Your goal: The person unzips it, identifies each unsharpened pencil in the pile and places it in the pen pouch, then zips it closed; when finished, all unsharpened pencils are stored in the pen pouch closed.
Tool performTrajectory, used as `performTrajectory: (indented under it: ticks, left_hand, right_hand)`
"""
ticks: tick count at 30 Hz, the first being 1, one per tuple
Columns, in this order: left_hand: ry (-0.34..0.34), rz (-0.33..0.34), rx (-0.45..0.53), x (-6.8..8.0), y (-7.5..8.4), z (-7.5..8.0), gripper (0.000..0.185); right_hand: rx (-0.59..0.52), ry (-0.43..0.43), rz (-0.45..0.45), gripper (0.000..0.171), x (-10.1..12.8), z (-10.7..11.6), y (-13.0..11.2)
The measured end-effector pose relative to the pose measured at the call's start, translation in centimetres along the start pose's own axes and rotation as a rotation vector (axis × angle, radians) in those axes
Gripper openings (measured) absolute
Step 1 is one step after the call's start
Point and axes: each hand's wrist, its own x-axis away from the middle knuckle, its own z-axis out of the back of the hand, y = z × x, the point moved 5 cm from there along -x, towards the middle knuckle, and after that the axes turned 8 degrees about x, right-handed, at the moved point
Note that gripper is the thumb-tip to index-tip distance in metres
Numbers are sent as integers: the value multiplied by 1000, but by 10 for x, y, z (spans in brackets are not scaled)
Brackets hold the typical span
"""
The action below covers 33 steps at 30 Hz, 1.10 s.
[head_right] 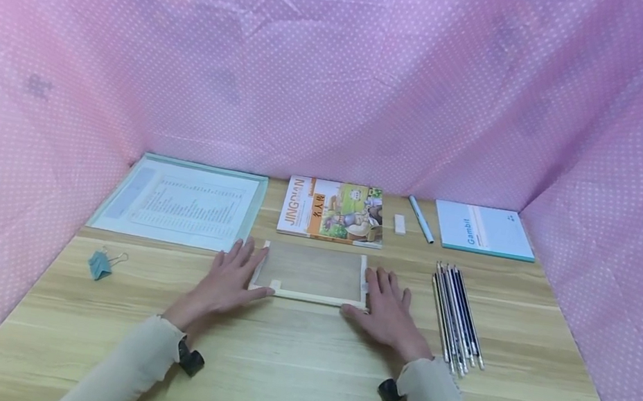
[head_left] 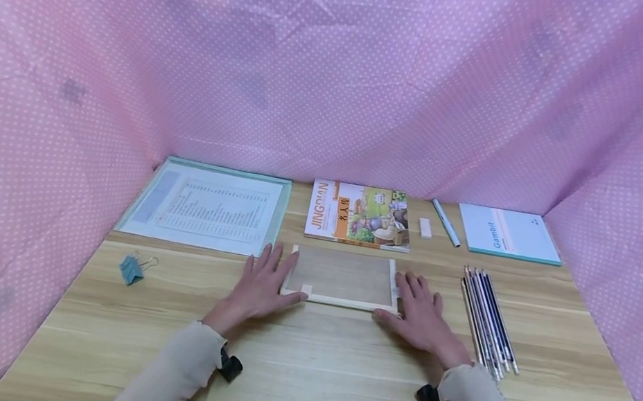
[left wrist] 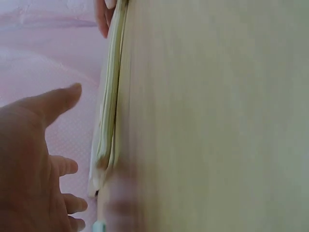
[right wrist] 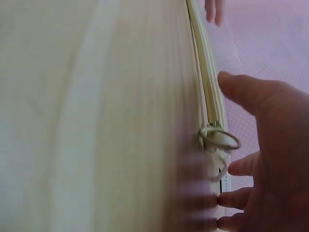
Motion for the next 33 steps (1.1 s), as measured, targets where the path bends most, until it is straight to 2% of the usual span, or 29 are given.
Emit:
performTrajectory:
  ticks: [7, 11, 23, 30, 33]
  left_hand:
    - [-32, -18, -2, 0, -1, -13, 87]
    - [-16, -24, 9, -1, -1, -16, 83]
    - [13, -36, -2, -3, 2, -17, 79]
    - [2, -26, -7, -3, 2, -17, 79]
    - [-2, -21, -6, -4, 2, -18, 79]
  right_hand:
    - [-20, 6, -16, 96, -1, -3, -1]
    - [-37, 26, -14, 94, -1, -4, -4]
    - [-97, 74, -1, 88, -2, -4, -10]
    - [-134, 162, 14, 84, -4, -2, -14]
    - [-168, 172, -5, 85, -6, -1, -14]
